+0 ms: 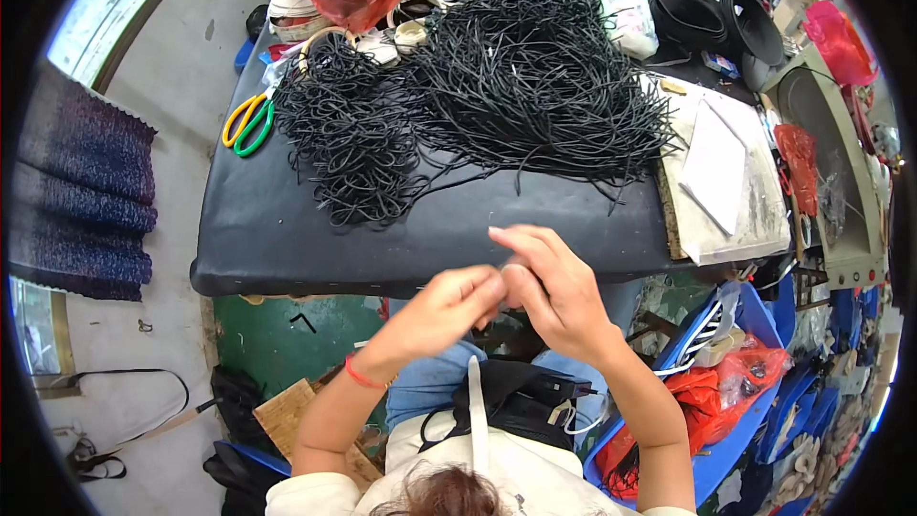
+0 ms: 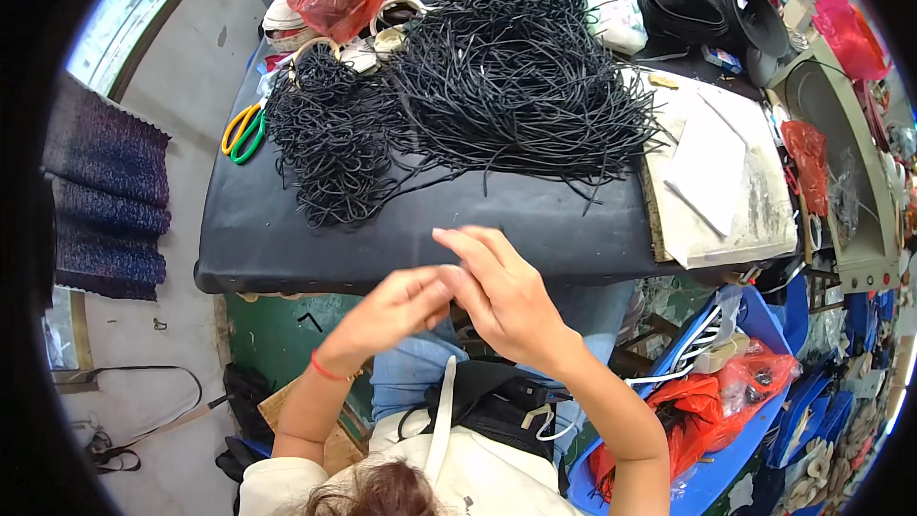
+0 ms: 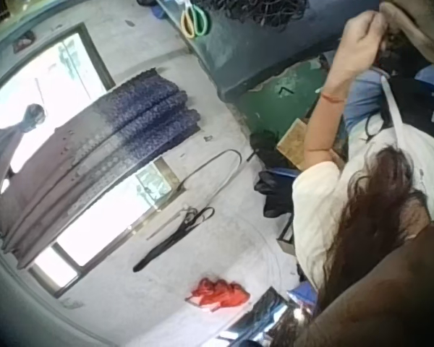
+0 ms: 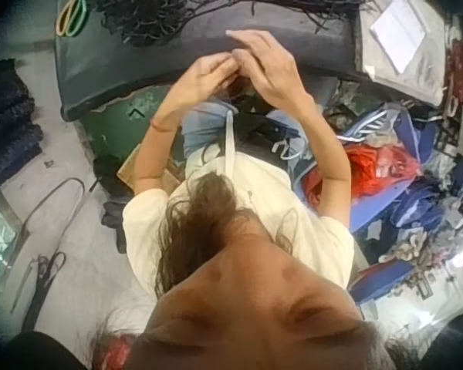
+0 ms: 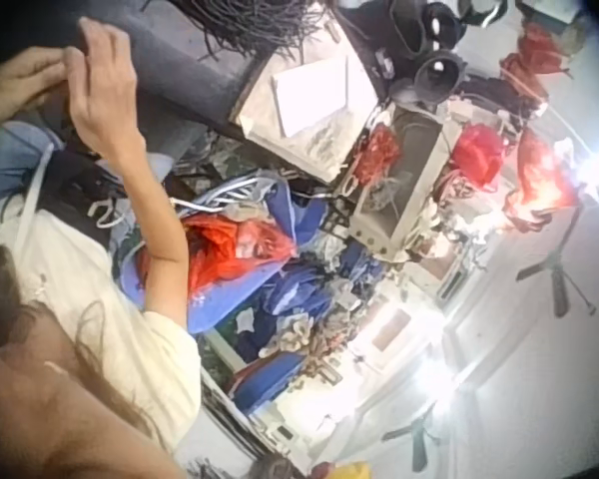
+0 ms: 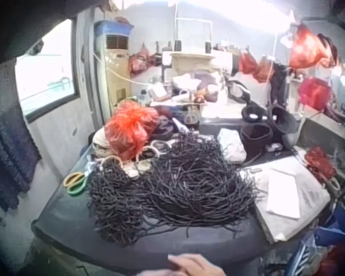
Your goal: The person repeatedly picks up short black cords from a pile on a table and ties them into loops by hand. They place each finished loop back onto the pile and continue the process throughout the clip.
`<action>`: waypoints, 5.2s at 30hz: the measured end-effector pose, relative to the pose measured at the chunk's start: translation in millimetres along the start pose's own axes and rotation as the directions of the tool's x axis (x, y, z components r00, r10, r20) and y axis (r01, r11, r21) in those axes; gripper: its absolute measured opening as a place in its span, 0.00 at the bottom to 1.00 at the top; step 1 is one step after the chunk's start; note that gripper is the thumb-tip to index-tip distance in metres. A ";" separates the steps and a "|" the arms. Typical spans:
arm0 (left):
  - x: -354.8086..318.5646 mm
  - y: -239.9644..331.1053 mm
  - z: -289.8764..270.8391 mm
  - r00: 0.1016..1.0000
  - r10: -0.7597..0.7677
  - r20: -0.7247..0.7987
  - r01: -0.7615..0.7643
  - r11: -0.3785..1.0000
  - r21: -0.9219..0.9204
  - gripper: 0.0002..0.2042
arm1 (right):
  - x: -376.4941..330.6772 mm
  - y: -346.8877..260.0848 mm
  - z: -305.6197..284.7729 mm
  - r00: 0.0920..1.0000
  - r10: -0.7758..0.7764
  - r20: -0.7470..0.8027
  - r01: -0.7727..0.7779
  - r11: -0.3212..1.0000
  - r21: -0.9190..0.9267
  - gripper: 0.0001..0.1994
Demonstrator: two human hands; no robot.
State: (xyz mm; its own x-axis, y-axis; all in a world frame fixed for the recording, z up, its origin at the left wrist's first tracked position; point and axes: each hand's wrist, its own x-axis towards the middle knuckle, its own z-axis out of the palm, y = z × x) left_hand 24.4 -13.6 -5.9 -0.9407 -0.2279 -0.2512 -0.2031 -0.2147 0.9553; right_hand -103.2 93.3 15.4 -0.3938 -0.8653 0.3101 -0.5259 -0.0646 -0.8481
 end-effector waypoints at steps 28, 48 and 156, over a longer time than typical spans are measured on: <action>-8.7 0.8 -23.8 0.990 -0.117 -0.079 0.108 0.987 -0.116 0.08 | 9.4 13.7 -68.0 0.981 0.062 -0.181 -0.106 0.964 -0.246 0.07; 17.8 -17.3 7.7 0.902 0.042 -0.430 -0.253 0.858 -0.446 0.09 | -4.7 17.4 0.8 0.998 -0.056 0.038 0.064 0.954 -0.294 0.10; -7.6 -2.6 22.4 0.918 0.162 -0.363 -0.157 0.987 0.043 0.06 | -27.7 11.6 4.6 0.851 0.505 0.143 -0.494 0.679 0.542 0.11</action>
State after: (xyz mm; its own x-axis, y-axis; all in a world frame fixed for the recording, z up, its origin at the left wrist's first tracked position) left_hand 26.1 10.0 -2.9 -0.7975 -0.5887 -0.1320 -0.0639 -0.1352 0.9888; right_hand -94.9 114.2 -5.1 -0.4925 -0.8406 -0.2255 0.2462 0.1140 -0.9625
